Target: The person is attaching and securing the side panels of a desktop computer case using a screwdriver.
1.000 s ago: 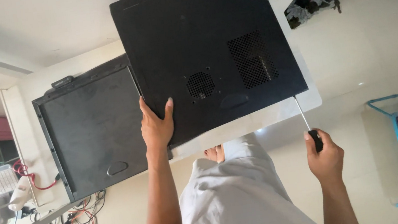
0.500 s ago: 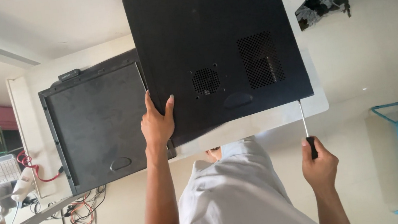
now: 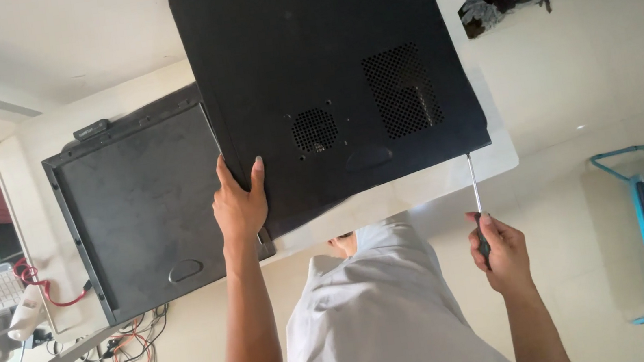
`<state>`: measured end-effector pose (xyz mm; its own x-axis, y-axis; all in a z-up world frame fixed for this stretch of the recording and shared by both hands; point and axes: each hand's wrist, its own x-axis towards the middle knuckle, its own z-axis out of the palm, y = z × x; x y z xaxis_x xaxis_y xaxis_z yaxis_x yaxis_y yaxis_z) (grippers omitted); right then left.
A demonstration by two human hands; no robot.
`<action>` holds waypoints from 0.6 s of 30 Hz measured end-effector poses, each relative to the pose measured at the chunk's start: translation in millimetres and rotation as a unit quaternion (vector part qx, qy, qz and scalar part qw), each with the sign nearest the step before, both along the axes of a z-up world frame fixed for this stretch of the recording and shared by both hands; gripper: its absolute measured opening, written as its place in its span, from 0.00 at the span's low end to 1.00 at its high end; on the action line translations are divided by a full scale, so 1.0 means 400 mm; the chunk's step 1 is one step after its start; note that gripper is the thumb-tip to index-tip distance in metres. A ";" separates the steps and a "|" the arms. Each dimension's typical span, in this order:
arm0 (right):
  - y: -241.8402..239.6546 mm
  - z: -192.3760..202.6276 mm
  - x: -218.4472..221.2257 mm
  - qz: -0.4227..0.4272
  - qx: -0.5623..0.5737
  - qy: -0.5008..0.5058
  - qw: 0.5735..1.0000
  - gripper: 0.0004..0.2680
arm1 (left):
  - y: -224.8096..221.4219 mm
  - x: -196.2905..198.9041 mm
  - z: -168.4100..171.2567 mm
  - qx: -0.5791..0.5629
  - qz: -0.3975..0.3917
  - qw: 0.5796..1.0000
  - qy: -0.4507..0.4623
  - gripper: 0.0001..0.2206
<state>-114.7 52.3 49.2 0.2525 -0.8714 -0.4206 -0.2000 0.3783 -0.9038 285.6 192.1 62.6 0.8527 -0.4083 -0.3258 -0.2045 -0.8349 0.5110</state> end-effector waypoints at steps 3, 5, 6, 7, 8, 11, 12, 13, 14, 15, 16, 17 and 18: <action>-0.016 -0.024 -0.013 0.000 0.024 -0.019 1.000 0.11 | 0.002 -0.002 -0.004 -0.006 0.001 1.000 -0.004 0.39; -0.032 -0.032 -0.032 0.009 -0.022 0.033 0.999 0.08 | 0.002 -0.004 0.007 -0.010 -0.001 1.000 -0.005 0.39; -0.039 -0.035 -0.043 0.020 -0.068 0.084 0.994 0.05 | 0.001 -0.006 0.012 -0.015 -0.001 1.000 -0.008 0.38; -0.042 -0.045 -0.060 0.018 -0.069 0.084 0.994 0.05 | 0.003 -0.005 0.007 -0.016 -0.004 1.000 -0.008 0.38; -0.045 -0.055 -0.076 0.030 -0.160 0.175 0.971 0.05 | 0.005 -0.004 0.003 -0.020 -0.002 1.000 -0.012 0.39; -0.055 -0.097 -0.115 0.046 -0.231 0.272 0.933 0.05 | 0.003 -0.007 0.008 -0.024 -0.002 1.000 -0.015 0.39; -0.060 -0.114 -0.124 0.053 -0.214 0.280 0.934 0.06 | 0.002 -0.009 0.014 -0.022 -0.001 1.000 -0.015 0.39; -0.057 -0.085 -0.096 0.055 -0.215 0.278 0.934 0.06 | 0.000 -0.007 0.013 -0.022 0.001 1.000 -0.016 0.39; -0.053 -0.056 -0.069 0.036 -0.101 0.159 0.981 0.10 | -0.003 -0.006 0.012 -0.020 0.002 1.000 -0.013 0.39; -0.046 -0.027 -0.044 0.018 0.018 0.035 0.999 0.14 | 0.000 -0.007 0.011 -0.016 0.003 1.000 -0.008 0.39; -0.048 -0.028 -0.041 0.020 0.019 0.035 0.999 0.14 | 0.002 -0.007 0.011 -0.015 0.005 1.000 -0.008 0.39; -0.049 -0.027 -0.040 0.021 0.033 0.016 0.999 0.14 | 0.002 -0.007 0.010 -0.014 0.007 1.000 -0.005 0.38; -0.051 -0.027 -0.040 0.021 0.047 -0.003 0.999 0.13 | 0.000 -0.007 0.008 -0.013 0.008 1.000 -0.003 0.38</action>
<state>-130.6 31.7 38.4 0.2907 -0.8170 -0.4979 -0.2128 0.4522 -0.8662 282.9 192.1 65.9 0.8611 -0.4025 -0.3106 -0.1934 -0.8243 0.5322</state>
